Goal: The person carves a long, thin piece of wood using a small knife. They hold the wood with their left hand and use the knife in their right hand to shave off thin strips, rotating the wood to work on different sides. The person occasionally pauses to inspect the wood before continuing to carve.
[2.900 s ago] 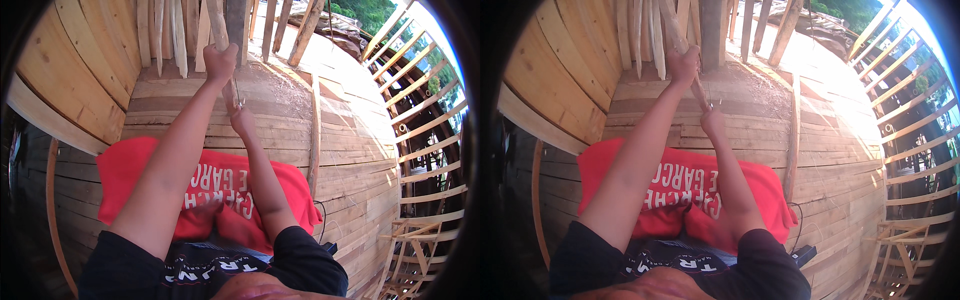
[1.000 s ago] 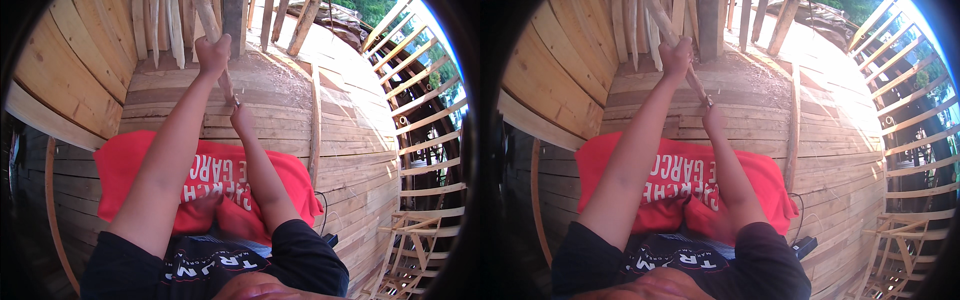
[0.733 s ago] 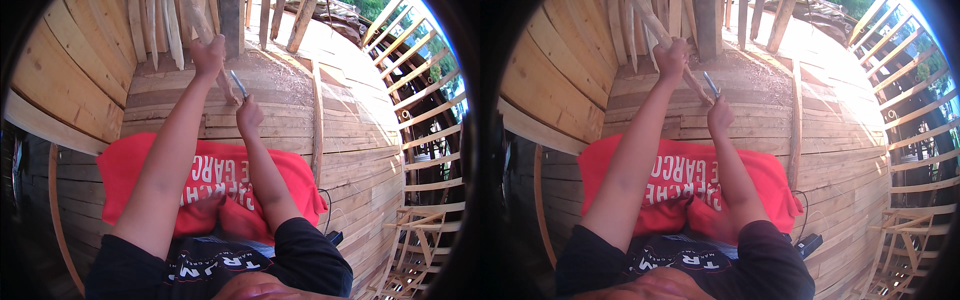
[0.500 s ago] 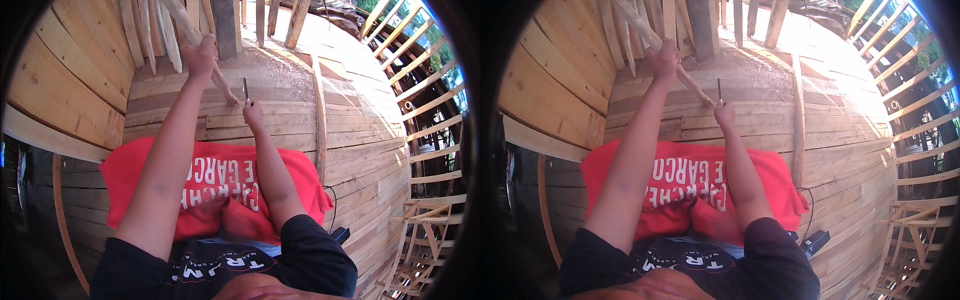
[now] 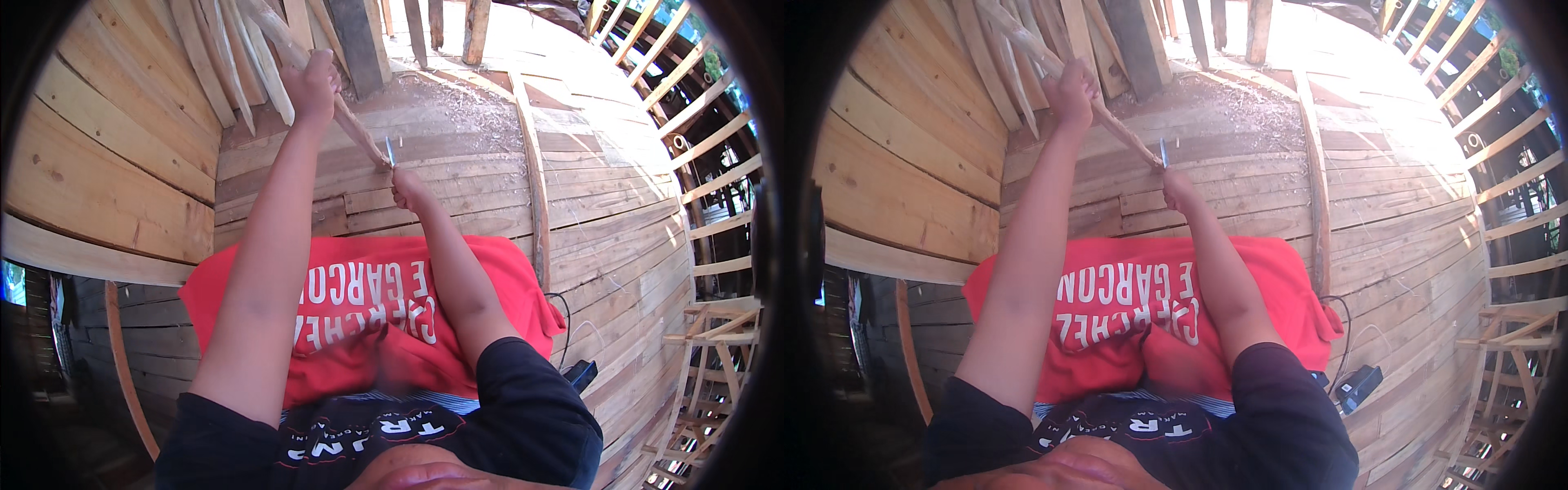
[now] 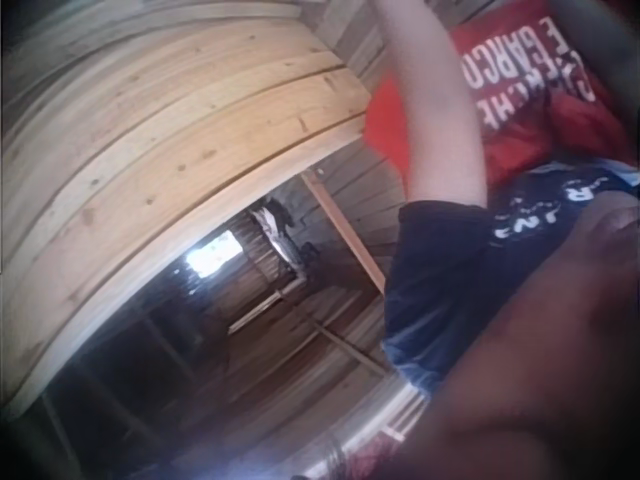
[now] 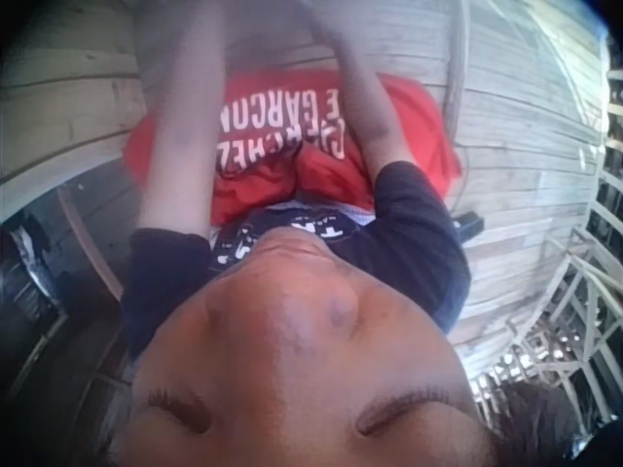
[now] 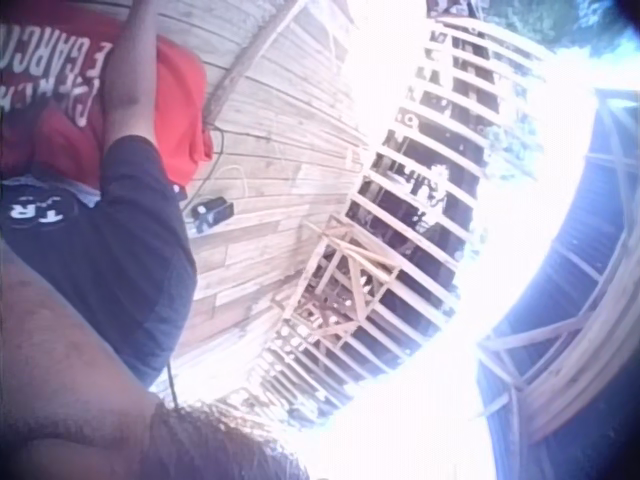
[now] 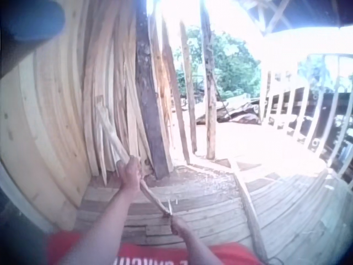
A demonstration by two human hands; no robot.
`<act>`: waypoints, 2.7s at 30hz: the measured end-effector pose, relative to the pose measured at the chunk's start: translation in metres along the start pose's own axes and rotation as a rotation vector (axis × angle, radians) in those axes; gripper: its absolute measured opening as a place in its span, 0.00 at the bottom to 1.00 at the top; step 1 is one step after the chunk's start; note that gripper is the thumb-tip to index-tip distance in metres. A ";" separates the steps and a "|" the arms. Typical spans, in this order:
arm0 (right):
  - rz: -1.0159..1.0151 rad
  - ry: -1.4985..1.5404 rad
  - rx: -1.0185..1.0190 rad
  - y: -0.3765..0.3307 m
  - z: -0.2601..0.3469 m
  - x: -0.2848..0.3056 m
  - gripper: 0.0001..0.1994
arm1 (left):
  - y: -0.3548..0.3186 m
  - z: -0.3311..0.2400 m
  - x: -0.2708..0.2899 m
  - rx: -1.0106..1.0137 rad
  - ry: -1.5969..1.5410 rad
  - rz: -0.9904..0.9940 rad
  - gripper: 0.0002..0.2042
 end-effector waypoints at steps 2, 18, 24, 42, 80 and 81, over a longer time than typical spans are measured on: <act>0.119 -0.003 0.004 -0.013 0.013 -0.017 0.20 | 0.008 0.001 0.009 0.023 -0.003 -0.018 0.16; -0.083 -0.002 0.114 0.001 -0.002 -0.007 0.19 | 0.023 0.003 0.023 -0.031 0.033 -0.287 0.11; -0.456 0.040 0.334 0.018 -0.004 -0.005 0.22 | 0.024 -0.001 0.021 -0.084 0.165 -0.502 0.10; -0.576 -0.108 0.714 -0.002 0.024 -0.011 0.18 | 0.036 0.015 -0.015 -0.059 0.286 -0.342 0.09; -0.651 -0.172 0.752 0.002 0.017 0.008 0.09 | -0.010 0.042 -0.081 -0.268 0.405 -0.107 0.14; -0.634 -0.178 0.758 0.002 0.016 0.007 0.10 | -0.014 0.039 -0.078 -0.272 0.407 -0.101 0.14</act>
Point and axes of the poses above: each hand's wrist, its own y-axis towards the middle knuckle, its own x-axis out of the back of the hand, z = x × y, the point moved 3 cm from there along y, towards the middle knuckle, and after that the axes turned 1 degree about -x, right-handed, at the moved point
